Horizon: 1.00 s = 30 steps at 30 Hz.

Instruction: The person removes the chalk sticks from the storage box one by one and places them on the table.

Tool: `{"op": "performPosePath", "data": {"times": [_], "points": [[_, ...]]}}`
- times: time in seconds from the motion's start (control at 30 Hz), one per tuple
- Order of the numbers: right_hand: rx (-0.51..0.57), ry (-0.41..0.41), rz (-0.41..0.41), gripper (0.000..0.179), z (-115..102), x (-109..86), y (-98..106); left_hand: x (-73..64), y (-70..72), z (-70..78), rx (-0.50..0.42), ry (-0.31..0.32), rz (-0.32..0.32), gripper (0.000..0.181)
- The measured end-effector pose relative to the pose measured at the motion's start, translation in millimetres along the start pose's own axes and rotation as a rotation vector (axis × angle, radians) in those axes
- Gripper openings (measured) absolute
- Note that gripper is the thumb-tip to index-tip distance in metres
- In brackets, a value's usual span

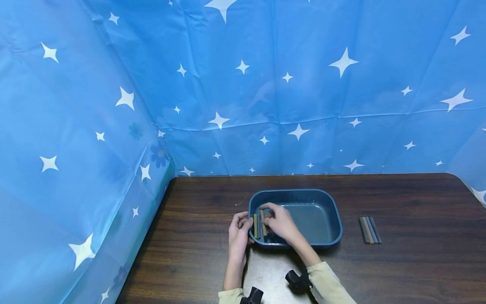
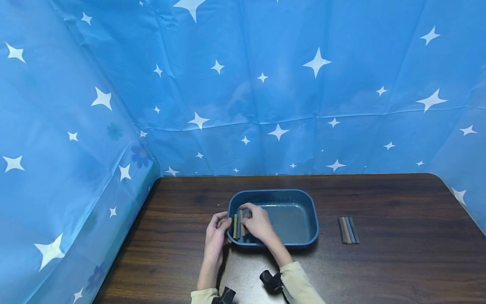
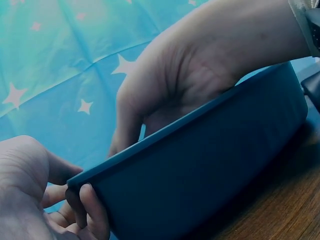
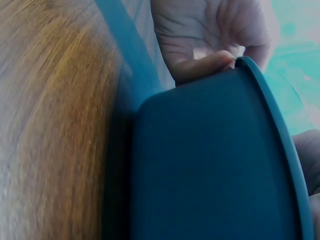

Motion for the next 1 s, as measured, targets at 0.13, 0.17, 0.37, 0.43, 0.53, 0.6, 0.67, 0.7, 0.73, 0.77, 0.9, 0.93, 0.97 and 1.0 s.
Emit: {"op": "performPosePath", "data": {"times": [0.13,0.17,0.37,0.43,0.53,0.6,0.67,0.7,0.73,0.77,0.9,0.93,0.97,1.0], "points": [[0.037,-0.024,0.01,0.036,3,-5.0,10,-0.2,0.7,-0.2,0.003,-0.002,0.002,0.032],[0.046,-0.031,0.013,0.036,4,-6.3,12,-0.4,0.8,-0.3,0.004,-0.001,0.004,0.032],[0.107,-0.069,0.033,0.037,8,-15.6,31,-0.7,0.8,0.8,-0.001,-0.005,0.008,0.031],[0.116,-0.071,0.036,0.038,7,-19.0,38,-0.5,0.3,1.7,-0.006,-0.007,0.01,0.031],[0.125,-0.058,0.039,0.039,5,-24.8,48,0.0,-0.3,1.9,-0.006,-0.011,0.01,0.03],[0.125,-0.051,0.046,0.039,5,-27.4,55,-0.1,-0.7,2.2,-0.006,-0.01,0.013,0.03],[0.128,-0.041,0.054,0.04,4,-30.6,63,-0.1,-0.8,2.0,-0.003,-0.012,0.01,0.03],[0.126,-0.04,0.061,0.04,5,-31.5,66,-0.1,-0.9,1.9,-0.001,-0.012,0.01,0.03],[0.125,-0.038,0.065,0.04,5,-32.8,70,-0.1,-0.9,1.8,0.001,-0.011,0.009,0.03],[0.126,-0.037,0.068,0.04,5,-33.9,73,-0.1,-0.8,1.8,-0.001,-0.01,0.01,0.03],[0.123,-0.038,0.083,0.041,4,-38.4,87,-0.4,-0.4,2.3,-0.001,-0.004,0.013,0.03],[0.122,-0.04,0.087,0.041,4,-39.7,90,-0.5,-0.3,2.4,-0.002,-0.003,0.012,0.031],[0.121,-0.044,0.092,0.041,4,-40.7,93,-0.5,-0.3,2.5,-0.003,-0.001,0.013,0.031],[0.122,-0.046,0.097,0.041,4,-41.8,97,-0.3,-0.2,2.4,-0.002,-0.003,0.012,0.031]]}}
Point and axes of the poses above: each hand's wrist, its own x-axis towards the middle knuckle, its own y-axis out of the back of the hand, z = x × y, the point moved 10 cm from there along x, towards the middle knuckle, and after that the axes turned 4 degrees about -x, right-handed, at the moved point
